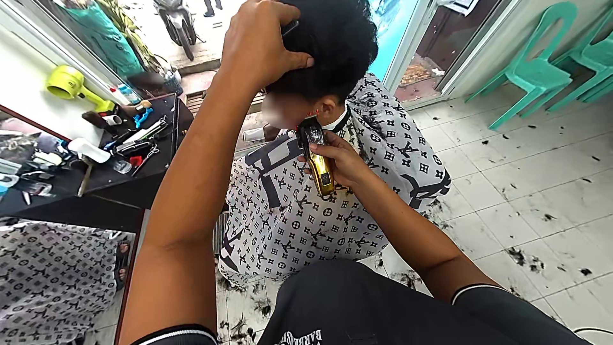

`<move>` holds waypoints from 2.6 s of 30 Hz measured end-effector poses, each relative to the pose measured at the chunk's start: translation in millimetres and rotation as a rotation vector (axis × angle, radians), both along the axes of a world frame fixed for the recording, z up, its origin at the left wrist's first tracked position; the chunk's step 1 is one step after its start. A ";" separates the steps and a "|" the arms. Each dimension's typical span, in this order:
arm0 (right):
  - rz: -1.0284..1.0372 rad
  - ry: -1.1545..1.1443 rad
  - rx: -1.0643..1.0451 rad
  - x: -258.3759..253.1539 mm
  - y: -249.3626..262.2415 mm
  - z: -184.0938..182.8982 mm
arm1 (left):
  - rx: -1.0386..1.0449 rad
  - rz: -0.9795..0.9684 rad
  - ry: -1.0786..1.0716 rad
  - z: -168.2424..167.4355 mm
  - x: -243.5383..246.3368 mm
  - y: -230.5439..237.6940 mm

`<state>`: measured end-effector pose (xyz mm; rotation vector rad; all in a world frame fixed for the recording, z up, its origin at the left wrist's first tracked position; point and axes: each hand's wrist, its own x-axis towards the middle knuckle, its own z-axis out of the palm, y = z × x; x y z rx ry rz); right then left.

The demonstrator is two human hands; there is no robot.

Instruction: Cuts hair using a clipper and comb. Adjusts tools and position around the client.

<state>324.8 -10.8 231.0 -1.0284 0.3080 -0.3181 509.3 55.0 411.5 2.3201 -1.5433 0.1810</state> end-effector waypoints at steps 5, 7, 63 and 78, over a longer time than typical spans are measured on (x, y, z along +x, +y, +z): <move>-0.003 -0.007 -0.032 4.5 0.6 5.2 | -0.030 -0.017 0.018 -4.5 5.5 -3.4; 0.005 -0.006 -0.040 -0.4 1.3 5.6 | -0.122 -0.035 0.017 -10.7 7.1 1.9; -0.033 -0.013 -0.152 -5.4 0.7 -1.6 | -1.235 -0.348 1.217 -133.6 -15.1 85.4; -0.102 -0.196 -0.186 15.8 -3.7 5.3 | -0.290 -0.348 1.436 -296.2 -149.7 176.0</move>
